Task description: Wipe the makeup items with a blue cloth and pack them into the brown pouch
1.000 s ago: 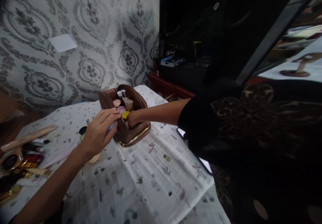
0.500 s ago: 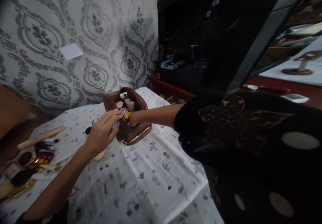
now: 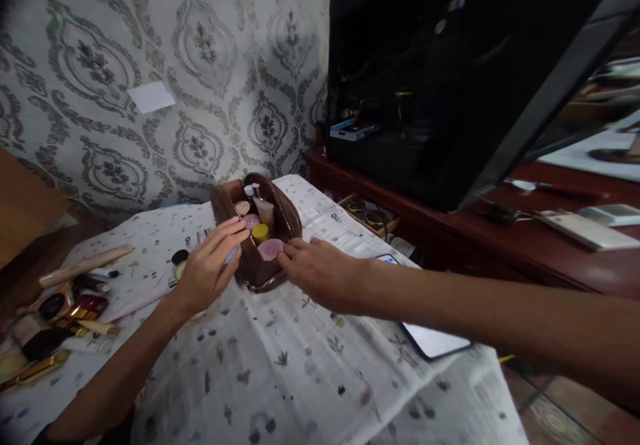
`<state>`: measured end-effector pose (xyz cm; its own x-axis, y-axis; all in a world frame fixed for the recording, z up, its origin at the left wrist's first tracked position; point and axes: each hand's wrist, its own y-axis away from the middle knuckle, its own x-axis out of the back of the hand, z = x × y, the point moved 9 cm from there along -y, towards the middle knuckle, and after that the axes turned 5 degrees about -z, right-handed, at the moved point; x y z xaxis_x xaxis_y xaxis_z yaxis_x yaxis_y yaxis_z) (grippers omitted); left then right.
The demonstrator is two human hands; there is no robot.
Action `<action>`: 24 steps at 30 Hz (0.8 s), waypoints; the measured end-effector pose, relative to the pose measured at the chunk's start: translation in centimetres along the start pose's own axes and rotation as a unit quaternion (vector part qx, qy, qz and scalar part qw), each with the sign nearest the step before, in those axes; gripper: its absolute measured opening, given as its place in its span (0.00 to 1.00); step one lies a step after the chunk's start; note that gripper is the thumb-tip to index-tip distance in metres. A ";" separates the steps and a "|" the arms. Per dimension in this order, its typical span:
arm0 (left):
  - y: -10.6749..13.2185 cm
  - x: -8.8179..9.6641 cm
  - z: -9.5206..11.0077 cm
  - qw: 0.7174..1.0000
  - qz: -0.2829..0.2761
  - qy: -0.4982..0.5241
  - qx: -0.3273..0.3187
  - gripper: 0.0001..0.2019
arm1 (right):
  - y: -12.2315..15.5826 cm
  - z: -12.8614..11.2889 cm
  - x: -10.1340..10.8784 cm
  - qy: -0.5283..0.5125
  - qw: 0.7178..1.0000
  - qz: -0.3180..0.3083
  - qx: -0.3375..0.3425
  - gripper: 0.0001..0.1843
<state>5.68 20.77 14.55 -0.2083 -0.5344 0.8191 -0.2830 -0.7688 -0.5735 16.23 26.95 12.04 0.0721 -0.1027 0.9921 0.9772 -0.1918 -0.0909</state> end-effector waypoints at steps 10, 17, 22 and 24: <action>0.0 -0.3 -0.1 1.000 0.010 -0.001 -0.021 0.18 | 0.8 -0.2 -3.2 0.045 0.997 0.015 0.061 0.35; -0.1 -0.4 -0.1 1.000 0.003 -0.003 -0.020 0.17 | 0.7 0.1 -3.0 0.000 0.999 0.019 0.049 0.29; -0.2 -0.1 0.0 1.000 -0.001 0.000 -0.009 0.17 | 0.2 -0.3 -1.2 -0.047 0.998 0.027 0.043 0.22; -0.2 -0.1 0.0 1.000 -0.002 0.000 -0.002 0.17 | -0.3 -0.1 -0.1 -0.068 0.997 0.018 0.035 0.19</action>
<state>5.73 20.94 14.61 -0.2073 -0.5308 0.8218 -0.2886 -0.7695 -0.5698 15.90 26.88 11.98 0.1296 0.0268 0.9912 0.9848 -0.1203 -0.1255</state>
